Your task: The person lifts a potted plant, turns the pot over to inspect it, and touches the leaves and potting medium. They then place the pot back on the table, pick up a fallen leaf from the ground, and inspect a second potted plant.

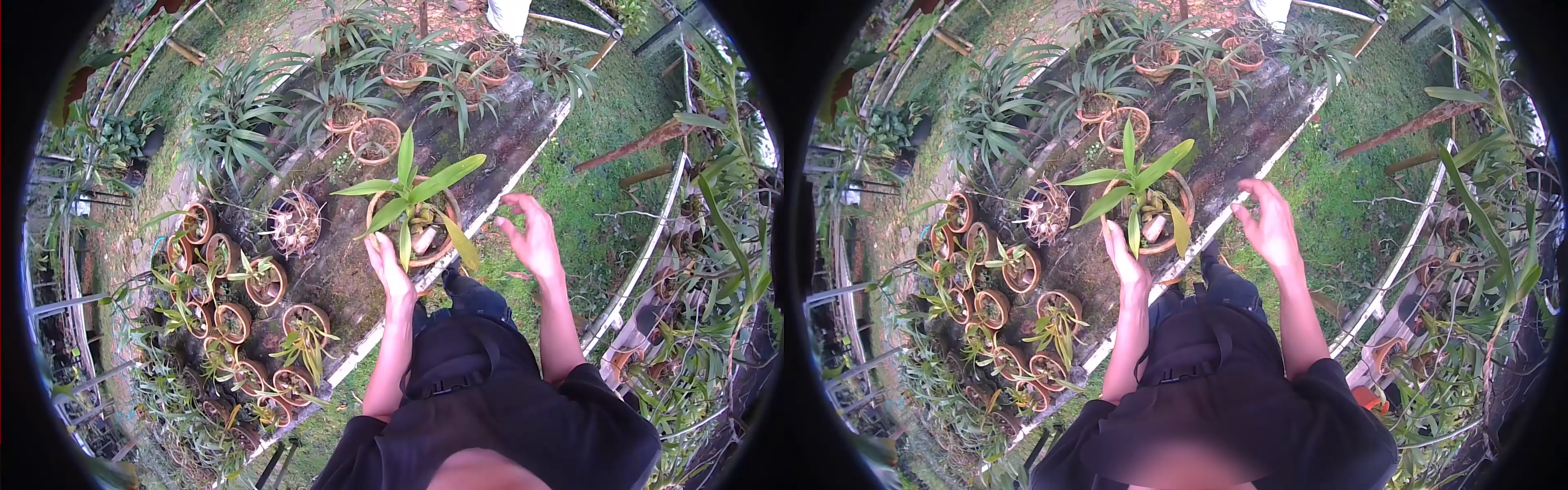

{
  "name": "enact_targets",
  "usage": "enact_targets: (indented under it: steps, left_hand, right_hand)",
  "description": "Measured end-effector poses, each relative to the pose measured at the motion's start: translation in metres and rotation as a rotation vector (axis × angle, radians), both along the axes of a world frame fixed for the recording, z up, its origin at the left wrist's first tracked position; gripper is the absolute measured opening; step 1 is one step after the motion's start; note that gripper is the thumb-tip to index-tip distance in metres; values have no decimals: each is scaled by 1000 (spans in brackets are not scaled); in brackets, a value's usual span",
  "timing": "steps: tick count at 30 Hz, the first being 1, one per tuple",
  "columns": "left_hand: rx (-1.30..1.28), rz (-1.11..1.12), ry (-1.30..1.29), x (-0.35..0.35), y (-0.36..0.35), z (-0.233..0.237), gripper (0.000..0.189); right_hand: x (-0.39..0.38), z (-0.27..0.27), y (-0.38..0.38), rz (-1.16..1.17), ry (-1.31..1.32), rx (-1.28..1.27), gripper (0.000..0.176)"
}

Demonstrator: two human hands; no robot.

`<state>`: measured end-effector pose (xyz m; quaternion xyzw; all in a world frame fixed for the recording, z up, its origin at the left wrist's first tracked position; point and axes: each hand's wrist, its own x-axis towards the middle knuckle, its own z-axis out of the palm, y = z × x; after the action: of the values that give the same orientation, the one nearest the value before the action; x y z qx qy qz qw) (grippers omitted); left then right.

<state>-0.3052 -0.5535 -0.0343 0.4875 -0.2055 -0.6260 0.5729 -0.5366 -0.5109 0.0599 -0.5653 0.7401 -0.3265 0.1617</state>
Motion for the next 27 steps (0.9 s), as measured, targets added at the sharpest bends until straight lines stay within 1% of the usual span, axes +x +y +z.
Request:
enact_targets:
  steps: [1,2,4,7,9,10,12,13,15,16,18,21,24,26,27]
  left_hand:
    - [-17,-29,10,0,0,0,76]
    - [-34,-58,20,0,0,5,78]
    - [-40,-72,11,-2,1,5,81]
    - [-15,-33,-40,-6,3,-3,81]
    - [-12,-33,-60,-7,5,5,81]
    - [-18,-25,-77,-8,6,9,77]
    - [-34,-12,-110,-10,5,17,70]
    - [-55,-49,-122,-8,6,18,71]
    - [-96,-124,-149,-4,7,19,75]
    - [-83,-115,-173,-5,8,18,74]
    - [-53,-99,-223,-6,10,15,72]
    - [-33,-103,-207,-7,11,15,73]
    - [-146,-71,-206,-10,10,17,33]
    - [-92,-166,-165,-2,8,7,65]
    - [-78,-154,-164,-2,8,4,65]
  right_hand:
    - [7,3,-1,46,-200,81,34]
    - [19,-4,-3,73,-417,32,32]
    - [43,-10,-6,70,-646,-51,26]
    - [53,-15,-7,101,-618,-53,23]
    - [53,-5,-8,105,-542,36,21]
    - [52,-1,-7,104,-503,80,21]
    - [51,2,-7,122,-431,67,19]
    - [52,3,-7,132,-396,62,18]
    - [47,-7,-7,197,-239,7,18]
    - [46,-11,-7,229,-160,-20,18]
    - [48,-12,-8,195,-180,-26,16]
    - [51,-14,-9,164,-166,-18,15]
    - [54,-21,-9,128,-124,11,14]
    - [56,-23,-8,101,-124,-15,14]
    - [57,-22,-7,89,-138,-53,14]
